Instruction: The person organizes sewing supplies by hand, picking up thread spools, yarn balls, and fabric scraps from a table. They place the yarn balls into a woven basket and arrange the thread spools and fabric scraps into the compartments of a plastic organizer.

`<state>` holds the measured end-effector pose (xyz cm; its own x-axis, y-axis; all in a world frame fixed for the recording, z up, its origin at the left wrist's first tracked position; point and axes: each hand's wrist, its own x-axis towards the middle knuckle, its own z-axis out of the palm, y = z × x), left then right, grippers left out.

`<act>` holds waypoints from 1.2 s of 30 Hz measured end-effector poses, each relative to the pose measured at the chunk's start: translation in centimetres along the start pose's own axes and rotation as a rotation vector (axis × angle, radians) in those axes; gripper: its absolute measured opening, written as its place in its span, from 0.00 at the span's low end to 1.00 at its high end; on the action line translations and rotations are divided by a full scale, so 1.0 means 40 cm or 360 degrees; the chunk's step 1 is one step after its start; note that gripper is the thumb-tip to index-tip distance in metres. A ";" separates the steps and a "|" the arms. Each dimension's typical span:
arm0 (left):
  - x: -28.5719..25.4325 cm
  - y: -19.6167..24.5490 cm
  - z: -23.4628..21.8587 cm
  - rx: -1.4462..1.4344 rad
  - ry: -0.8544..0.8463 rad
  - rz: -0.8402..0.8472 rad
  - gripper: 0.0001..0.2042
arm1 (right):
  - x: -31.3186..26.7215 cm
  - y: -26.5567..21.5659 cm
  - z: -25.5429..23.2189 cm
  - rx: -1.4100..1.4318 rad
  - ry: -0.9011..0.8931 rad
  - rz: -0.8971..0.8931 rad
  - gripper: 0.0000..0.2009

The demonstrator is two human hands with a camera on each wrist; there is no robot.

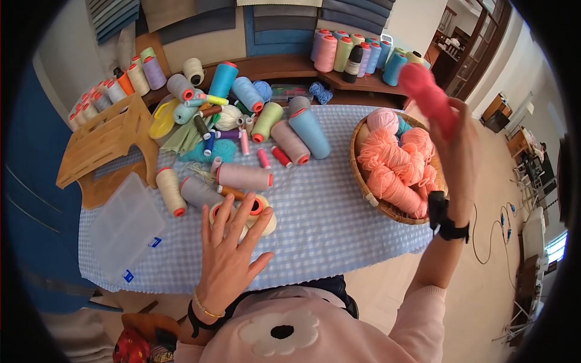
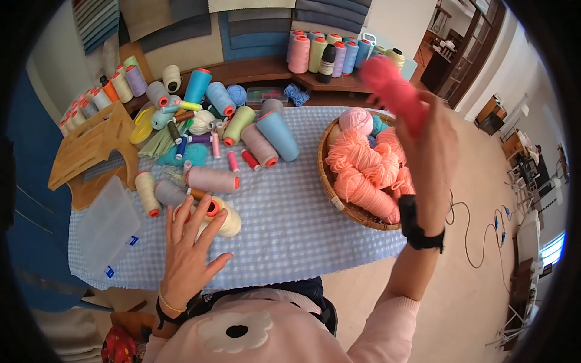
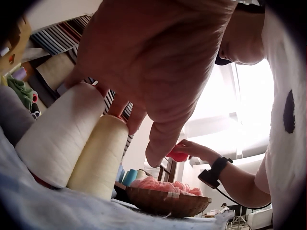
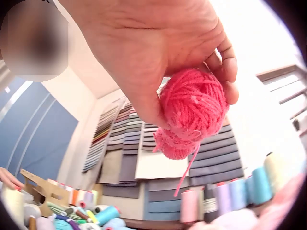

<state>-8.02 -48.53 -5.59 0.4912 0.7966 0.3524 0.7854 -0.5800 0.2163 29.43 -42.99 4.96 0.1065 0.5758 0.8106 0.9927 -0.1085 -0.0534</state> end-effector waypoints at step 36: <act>-0.009 -0.011 -0.003 -0.0130 0.0015 -0.0070 0.39 | 0.008 0.518 0.316 0.0580 -0.1208 0.0189 0.20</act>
<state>-8.58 -48.60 -5.69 0.4533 0.8201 0.3493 0.7726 -0.5569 0.3048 50.75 -34.82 -3.27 0.0914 0.9787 0.1841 0.9150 -0.0096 -0.4033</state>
